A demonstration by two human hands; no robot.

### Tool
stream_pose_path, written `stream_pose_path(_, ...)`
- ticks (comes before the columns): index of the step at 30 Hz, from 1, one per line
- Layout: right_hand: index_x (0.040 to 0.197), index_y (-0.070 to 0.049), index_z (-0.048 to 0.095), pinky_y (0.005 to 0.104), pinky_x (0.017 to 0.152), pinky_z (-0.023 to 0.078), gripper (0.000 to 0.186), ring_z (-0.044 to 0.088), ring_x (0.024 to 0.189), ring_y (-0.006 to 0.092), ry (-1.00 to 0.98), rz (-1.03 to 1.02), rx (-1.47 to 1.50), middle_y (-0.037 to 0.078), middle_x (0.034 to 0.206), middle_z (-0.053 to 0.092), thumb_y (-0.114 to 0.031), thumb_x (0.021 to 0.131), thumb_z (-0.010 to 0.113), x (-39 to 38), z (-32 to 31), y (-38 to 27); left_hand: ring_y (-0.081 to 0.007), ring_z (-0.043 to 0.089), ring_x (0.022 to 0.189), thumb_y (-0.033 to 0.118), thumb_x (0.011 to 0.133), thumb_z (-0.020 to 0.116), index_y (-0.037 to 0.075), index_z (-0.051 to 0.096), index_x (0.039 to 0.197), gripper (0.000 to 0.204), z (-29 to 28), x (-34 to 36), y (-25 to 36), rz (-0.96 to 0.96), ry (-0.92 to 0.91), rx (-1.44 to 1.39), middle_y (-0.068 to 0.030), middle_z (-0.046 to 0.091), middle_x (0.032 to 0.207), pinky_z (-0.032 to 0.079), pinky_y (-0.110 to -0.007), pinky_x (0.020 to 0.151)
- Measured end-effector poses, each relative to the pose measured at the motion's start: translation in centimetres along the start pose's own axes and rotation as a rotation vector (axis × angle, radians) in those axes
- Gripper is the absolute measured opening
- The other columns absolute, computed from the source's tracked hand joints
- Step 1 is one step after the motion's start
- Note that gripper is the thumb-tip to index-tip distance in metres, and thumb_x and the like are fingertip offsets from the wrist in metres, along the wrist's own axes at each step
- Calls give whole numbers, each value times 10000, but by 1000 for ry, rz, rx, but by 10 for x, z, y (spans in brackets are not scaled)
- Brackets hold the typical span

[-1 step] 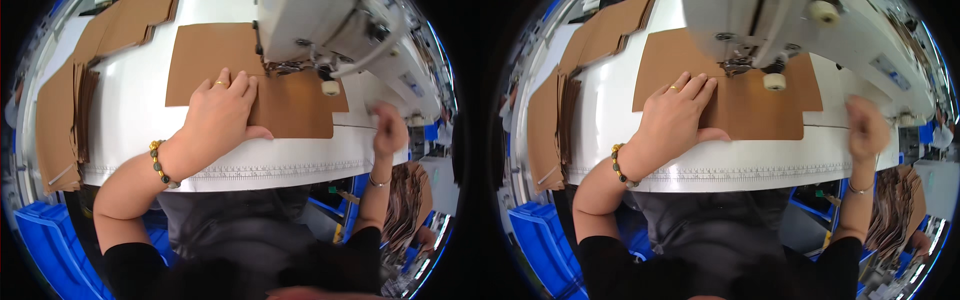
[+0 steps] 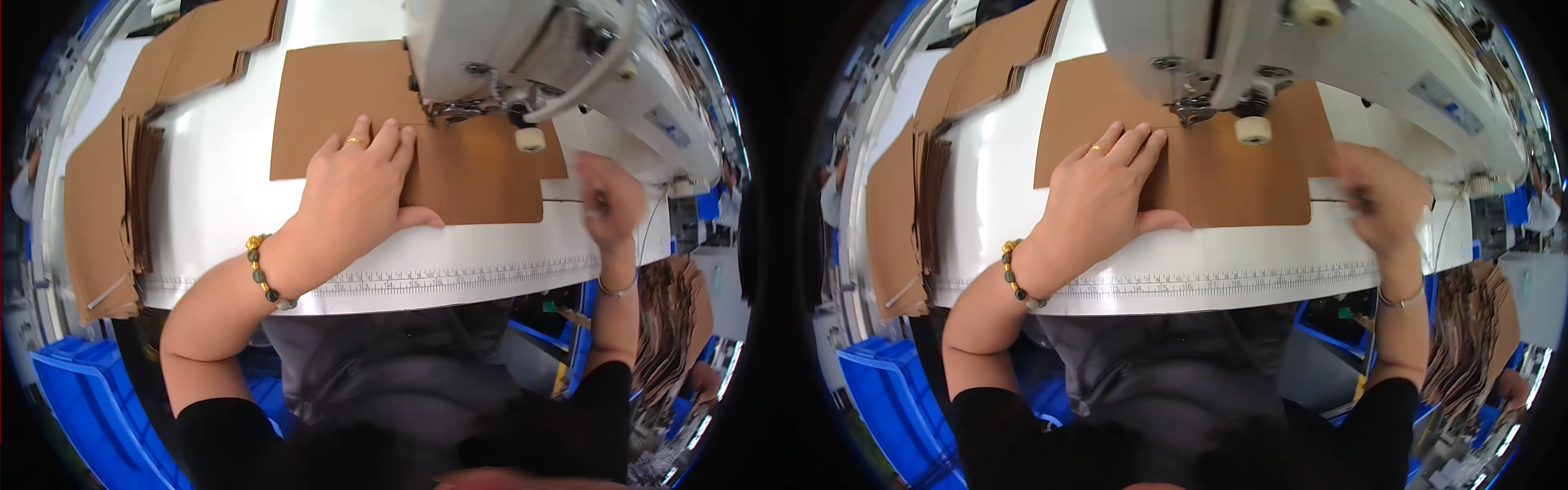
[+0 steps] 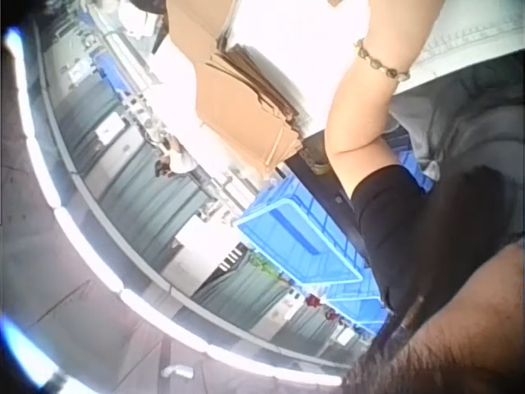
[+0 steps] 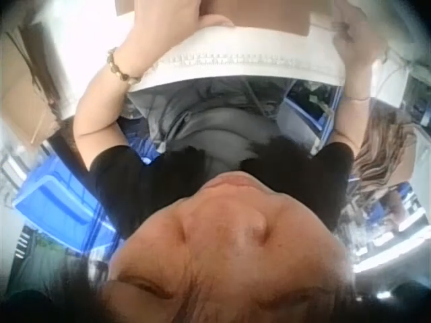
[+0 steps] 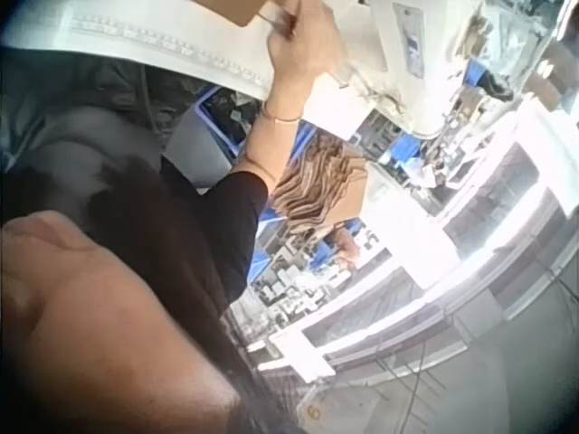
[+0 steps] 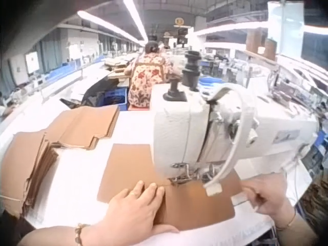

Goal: Sewing together pieces of brown leather using an industrial sewing machine and trimming thread with snips.

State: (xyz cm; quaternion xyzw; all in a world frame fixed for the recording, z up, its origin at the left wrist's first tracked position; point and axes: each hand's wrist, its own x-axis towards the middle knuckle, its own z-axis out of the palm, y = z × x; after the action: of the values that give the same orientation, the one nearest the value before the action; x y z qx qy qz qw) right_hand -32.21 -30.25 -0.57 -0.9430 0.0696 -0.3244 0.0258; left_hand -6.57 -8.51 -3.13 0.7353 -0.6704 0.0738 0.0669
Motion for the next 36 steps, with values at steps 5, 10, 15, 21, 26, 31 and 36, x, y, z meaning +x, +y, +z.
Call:
stream_pose_path(5, 1245, -126, 674, 330, 496, 482, 516, 647, 592, 183, -184, -137, -56, 21, 747, 664, -70, 735, 721, 51, 55, -37, -346, 619, 1233, 762, 745, 622, -3, 589, 1355, 979, -4, 4, 5, 16, 39, 43, -159, 629, 1339, 544, -387, 936)
stream_pose_path(10, 1256, -109, 664, 343, 436, 454, 423, 610, 506, 206, -233, -119, -169, 41, 663, 609, -136, 837, 615, 40, 86, -37, -342, 628, 1224, 762, 736, 629, -3, 588, 1359, 987, -3, 5, 2, 55, 69, 74, -157, 633, 1335, 560, -366, 906)
stream_pose_path(15, 1197, -98, 669, 341, 433, 469, 374, 609, 499, 205, -232, -104, -131, 43, 688, 611, -130, 828, 620, 43, 85, -42, -332, 621, 1238, 755, 724, 646, 0, 585, 1364, 992, -5, 2, 2, 28, 31, 64, -146, 635, 1333, 565, -359, 895)
stream_pose_path(21, 1166, -111, 690, 319, 484, 499, 394, 666, 619, 182, -258, -153, 54, 18, 1069, 698, -174, 778, 716, 35, 83, -50, -325, 613, 1251, 748, 728, 647, 3, 577, 1377, 991, -5, 3, 0, 38, 8, 70, -139, 626, 1343, 567, -360, 889)
stream_pose_path(26, 1183, -112, 719, 284, 528, 513, 456, 691, 694, 150, -252, -168, 131, -4, 1273, 691, -227, 747, 781, 31, 90, -52, -326, 609, 1254, 737, 734, 648, 3, 577, 1378, 980, -6, 3, 0, 38, -9, 64, -135, 619, 1350, 563, -365, 897)
stream_pose_path(31, 1191, -106, 715, 282, 536, 514, 465, 689, 693, 145, -259, -181, 105, 4, 1272, 693, -276, 763, 783, 31, 88, -53, -328, 605, 1257, 730, 737, 652, 2, 579, 1375, 971, -5, 5, -2, 75, 30, 90, -138, 627, 1336, 556, -368, 911)
stream_pose_path(36, 1194, -106, 713, 288, 536, 515, 468, 687, 686, 153, -249, -177, 129, 12, 1284, 689, -253, 755, 779, 31, 90, -52, -327, 603, 1260, 735, 739, 647, 4, 582, 1373, 970, -4, 6, -3, 68, 20, 96, -135, 627, 1340, 557, -365, 910)
